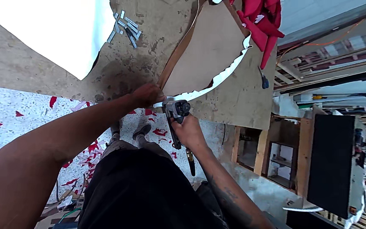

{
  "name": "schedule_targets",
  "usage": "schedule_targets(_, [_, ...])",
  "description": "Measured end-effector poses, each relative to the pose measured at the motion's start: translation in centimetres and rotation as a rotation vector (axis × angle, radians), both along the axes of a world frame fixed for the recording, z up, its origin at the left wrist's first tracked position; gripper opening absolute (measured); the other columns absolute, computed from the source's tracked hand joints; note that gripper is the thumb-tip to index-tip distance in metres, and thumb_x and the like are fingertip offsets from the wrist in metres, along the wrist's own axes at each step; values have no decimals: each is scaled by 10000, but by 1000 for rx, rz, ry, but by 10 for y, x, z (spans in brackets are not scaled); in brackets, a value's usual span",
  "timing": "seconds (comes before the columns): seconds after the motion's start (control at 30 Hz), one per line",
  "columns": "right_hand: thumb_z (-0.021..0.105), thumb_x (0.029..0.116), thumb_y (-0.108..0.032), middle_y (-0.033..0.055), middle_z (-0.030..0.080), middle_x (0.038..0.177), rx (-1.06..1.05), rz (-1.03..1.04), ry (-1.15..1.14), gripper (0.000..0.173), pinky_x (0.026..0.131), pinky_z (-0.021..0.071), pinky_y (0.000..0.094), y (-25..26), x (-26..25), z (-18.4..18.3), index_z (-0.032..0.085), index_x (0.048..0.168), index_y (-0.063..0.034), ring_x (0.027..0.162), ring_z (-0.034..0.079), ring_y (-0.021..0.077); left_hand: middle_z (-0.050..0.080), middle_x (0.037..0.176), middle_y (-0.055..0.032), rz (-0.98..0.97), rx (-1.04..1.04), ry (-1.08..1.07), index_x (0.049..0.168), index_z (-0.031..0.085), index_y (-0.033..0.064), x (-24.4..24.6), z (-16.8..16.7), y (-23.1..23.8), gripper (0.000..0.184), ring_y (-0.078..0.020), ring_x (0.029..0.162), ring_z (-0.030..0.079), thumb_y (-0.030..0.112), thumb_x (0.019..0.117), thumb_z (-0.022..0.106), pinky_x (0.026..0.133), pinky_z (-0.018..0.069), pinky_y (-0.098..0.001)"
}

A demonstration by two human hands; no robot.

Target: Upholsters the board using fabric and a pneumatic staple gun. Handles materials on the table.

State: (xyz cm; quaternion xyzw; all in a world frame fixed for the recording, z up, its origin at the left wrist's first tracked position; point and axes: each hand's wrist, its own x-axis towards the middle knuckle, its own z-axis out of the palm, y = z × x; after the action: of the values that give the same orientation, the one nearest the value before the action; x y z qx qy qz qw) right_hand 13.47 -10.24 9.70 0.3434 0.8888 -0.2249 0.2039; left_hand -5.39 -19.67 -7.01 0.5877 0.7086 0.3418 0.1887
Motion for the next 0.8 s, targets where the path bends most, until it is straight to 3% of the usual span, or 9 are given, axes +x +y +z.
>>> schedule_targets(0.13, [679, 933, -271, 43, 671, 750, -28, 44, 14, 165, 520, 537, 469, -16, 1, 1, 687, 1052, -157, 604, 650, 208, 550, 674, -63, 2, -32, -39, 666, 548, 91, 1, 1, 0, 540, -252, 740, 619, 422, 1079, 440, 693, 521, -466])
schedule_targets(0.23, [675, 929, -275, 46, 665, 756, 1, 51, -3, 177, 555, 542, 483, -20, -3, -6, 668, 1039, -136, 647, 663, 218, 561, 687, -68, -10, -64, -14, 675, 561, 88, -1, 2, 0, 536, -262, 770, 628, 417, 1080, 438, 716, 523, -471])
schedule_targets(0.33, [673, 940, -302, 52, 659, 738, -16, 54, -1, 188, 529, 543, 472, -13, 2, 5, 662, 1018, -132, 605, 652, 215, 567, 704, -67, -14, -78, -19, 687, 568, 90, -1, 6, 3, 534, -252, 766, 628, 424, 1081, 433, 717, 531, -467])
schedule_targets(0.43, [695, 917, -288, 56, 688, 822, -3, -32, 69, 213, 611, 583, 511, 14, 23, 15, 679, 1060, -131, 667, 676, 217, 575, 706, -55, -40, -81, -73, 702, 585, 101, -6, 14, 0, 507, -231, 730, 617, 426, 1070, 457, 697, 526, -458])
schedule_targets(0.53, [709, 925, -270, 168, 693, 937, 171, -141, 113, 337, 697, 573, 615, 83, 55, 9, 643, 1160, -38, 778, 695, 336, 669, 958, -52, -3, -55, -144, 915, 701, 101, -21, 23, -19, 393, -200, 961, 653, 432, 1051, 539, 906, 545, -440])
schedule_targets(0.6, [720, 922, -236, 263, 641, 1131, 304, -217, 108, 434, 820, 550, 664, 146, 72, -4, 593, 1235, 36, 954, 677, 429, 674, 1242, -64, 72, 45, -56, 1142, 705, 124, -37, 20, -36, 223, -227, 1216, 611, 281, 1018, 608, 1074, 486, -471])
schedule_targets(0.7, [758, 880, -148, 307, 554, 1320, 376, -269, 205, 533, 912, 532, 669, 231, 81, -23, 561, 1338, 41, 1125, 616, 481, 459, 1573, -60, 153, -16, 200, 1463, 548, 270, -46, 28, -43, 614, -299, 1405, 479, 123, 887, 701, 1106, 425, -583])
schedule_targets(0.77, [769, 858, -102, 308, 483, 1438, 351, -253, 302, 683, 983, 510, 670, 262, 73, -34, 485, 1471, -6, 1247, 559, 488, 374, 1638, -44, 142, -51, 269, 1509, 499, 342, -39, 37, -33, 733, -298, 1482, 387, 111, 862, 753, 1178, 362, -576])
schedule_targets(0.8, [771, 853, -95, 298, 450, 1491, 335, -211, 351, 746, 1023, 492, 667, 267, 67, -39, 441, 1519, -28, 1307, 527, 480, 396, 1626, -38, 114, -18, 287, 1458, 564, 314, -37, 39, -24, 673, -290, 1492, 374, 99, 853, 764, 1198, 346, -560])
